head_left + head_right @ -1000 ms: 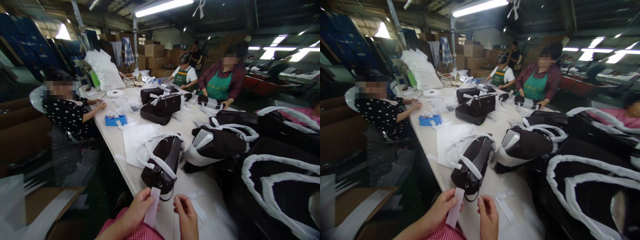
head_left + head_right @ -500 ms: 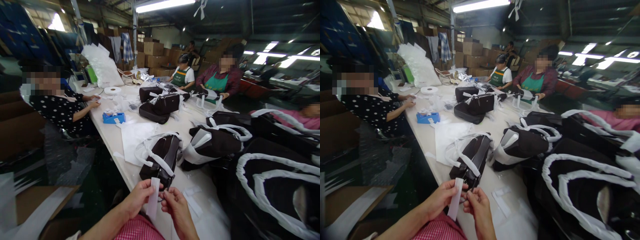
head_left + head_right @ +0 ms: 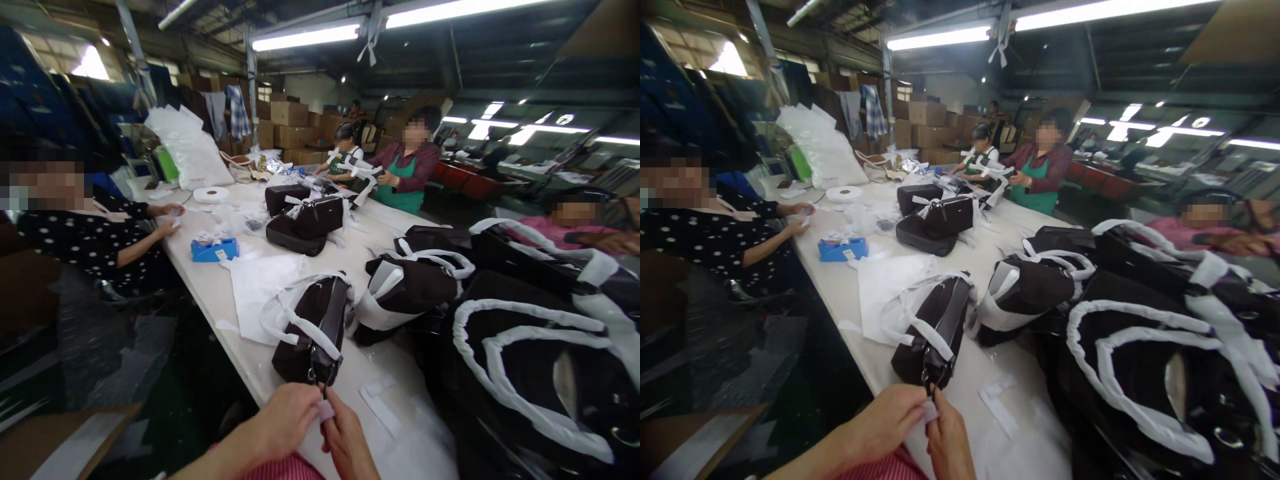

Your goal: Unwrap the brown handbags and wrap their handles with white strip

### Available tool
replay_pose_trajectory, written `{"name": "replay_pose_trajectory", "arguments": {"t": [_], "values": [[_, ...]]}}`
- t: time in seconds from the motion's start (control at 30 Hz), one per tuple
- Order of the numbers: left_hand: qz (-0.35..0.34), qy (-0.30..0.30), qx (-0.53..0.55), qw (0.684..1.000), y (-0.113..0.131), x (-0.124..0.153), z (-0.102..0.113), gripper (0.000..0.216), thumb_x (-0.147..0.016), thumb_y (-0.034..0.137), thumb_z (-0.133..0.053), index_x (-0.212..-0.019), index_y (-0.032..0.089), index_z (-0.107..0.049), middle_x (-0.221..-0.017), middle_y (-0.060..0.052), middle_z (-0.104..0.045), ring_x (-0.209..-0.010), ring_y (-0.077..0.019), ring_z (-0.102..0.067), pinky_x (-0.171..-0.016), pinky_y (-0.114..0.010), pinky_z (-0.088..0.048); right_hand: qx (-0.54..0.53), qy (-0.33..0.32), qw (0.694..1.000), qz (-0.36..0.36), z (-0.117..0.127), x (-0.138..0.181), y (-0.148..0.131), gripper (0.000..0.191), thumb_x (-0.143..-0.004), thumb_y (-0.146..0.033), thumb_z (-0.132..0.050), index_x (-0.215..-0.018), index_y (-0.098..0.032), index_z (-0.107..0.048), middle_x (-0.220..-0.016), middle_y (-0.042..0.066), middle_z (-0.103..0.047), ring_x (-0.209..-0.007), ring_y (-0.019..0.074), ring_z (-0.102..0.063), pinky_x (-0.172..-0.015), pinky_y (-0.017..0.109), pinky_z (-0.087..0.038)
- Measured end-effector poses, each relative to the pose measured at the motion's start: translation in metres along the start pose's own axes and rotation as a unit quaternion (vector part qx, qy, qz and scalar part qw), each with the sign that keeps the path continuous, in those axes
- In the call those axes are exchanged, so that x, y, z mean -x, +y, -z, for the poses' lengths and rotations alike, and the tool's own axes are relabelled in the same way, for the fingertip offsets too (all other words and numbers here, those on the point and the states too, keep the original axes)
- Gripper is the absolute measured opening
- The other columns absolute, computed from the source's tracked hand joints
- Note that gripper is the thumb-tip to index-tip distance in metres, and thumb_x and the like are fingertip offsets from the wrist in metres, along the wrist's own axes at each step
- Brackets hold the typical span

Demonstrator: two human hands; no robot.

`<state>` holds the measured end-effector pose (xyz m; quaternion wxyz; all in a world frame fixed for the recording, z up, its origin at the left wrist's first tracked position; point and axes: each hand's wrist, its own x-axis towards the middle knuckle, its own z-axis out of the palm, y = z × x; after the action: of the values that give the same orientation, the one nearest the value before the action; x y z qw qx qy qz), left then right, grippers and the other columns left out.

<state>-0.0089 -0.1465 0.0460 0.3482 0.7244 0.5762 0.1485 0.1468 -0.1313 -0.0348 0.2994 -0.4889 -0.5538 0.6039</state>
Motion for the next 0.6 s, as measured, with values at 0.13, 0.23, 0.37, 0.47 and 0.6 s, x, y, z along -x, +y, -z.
{"name": "replay_pose_trajectory", "arguments": {"t": [0.13,0.23,0.37,0.47,0.6], "values": [[-0.162,-0.051,-0.168,0.971,-0.011,-0.014,0.039,0.012,-0.088,0.016,-0.055,-0.08,0.017,-0.064,-0.111,-0.008,-0.065,-0.097,-0.0218,-0.057,-0.081,-0.031,-0.043,0.023,0.057,0.998,-0.033,0.013,0.009,-0.013,0.047,-0.081,-0.05,-0.059,-0.114,-0.018,-0.07,-0.047,-0.006,-0.045,-0.038,0.0107,-0.044,-0.034,0.02,-0.042],[-0.29,-0.067,-0.285,0.911,-0.015,-0.035,0.061,0.008,-0.08,0.015,-0.066,-0.073,0.015,-0.065,-0.151,-0.008,-0.041,-0.112,-0.027,-0.051,-0.084,-0.035,-0.042,-0.006,0.101,0.994,-0.05,0.018,0.015,-0.024,0.047,-0.079,-0.054,-0.062,-0.108,-0.019,-0.073,-0.046,-0.007,-0.04,-0.037,0.0098,-0.041,-0.033,0.019,-0.042],[-0.417,-0.131,-0.31,0.844,-0.012,-0.071,0.064,0.011,-0.075,0.009,-0.067,-0.067,0.016,-0.065,-0.152,0.0,-0.041,-0.084,-0.0167,-0.058,-0.059,-0.031,-0.037,-0.027,0.128,0.99,-0.06,0.016,0.019,-0.034,0.043,-0.08,-0.059,-0.058,-0.08,-0.018,-0.072,-0.043,-0.008,-0.034,-0.035,0.0084,-0.036,-0.035,0.02,-0.044],[-0.453,-0.193,-0.291,0.82,-0.008,-0.092,0.059,0.015,-0.076,0.007,-0.064,-0.065,0.017,-0.065,-0.126,0.0,-0.062,-0.057,-0.0099,-0.052,-0.047,-0.032,-0.026,-0.028,0.173,0.982,-0.074,0.013,0.022,-0.041,0.048,-0.08,-0.063,-0.056,-0.067,-0.018,-0.066,-0.046,-0.006,-0.039,-0.038,0.0097,-0.042,-0.041,0.022,-0.046],[-0.467,-0.238,-0.289,0.801,-0.009,-0.107,0.056,0.013,-0.079,0.009,-0.061,-0.073,0.017,-0.068,-0.1,-0.004,-0.067,-0.046,-0.0101,-0.046,-0.045,-0.032,-0.021,-0.048,0.254,0.962,-0.089,0.005,0.034,-0.048,0.051,-0.079,-0.067,-0.056,-0.075,-0.018,-0.07,-0.051,-0.003,-0.047,-0.047,0.0135,-0.05,-0.048,0.024,-0.047]]}}
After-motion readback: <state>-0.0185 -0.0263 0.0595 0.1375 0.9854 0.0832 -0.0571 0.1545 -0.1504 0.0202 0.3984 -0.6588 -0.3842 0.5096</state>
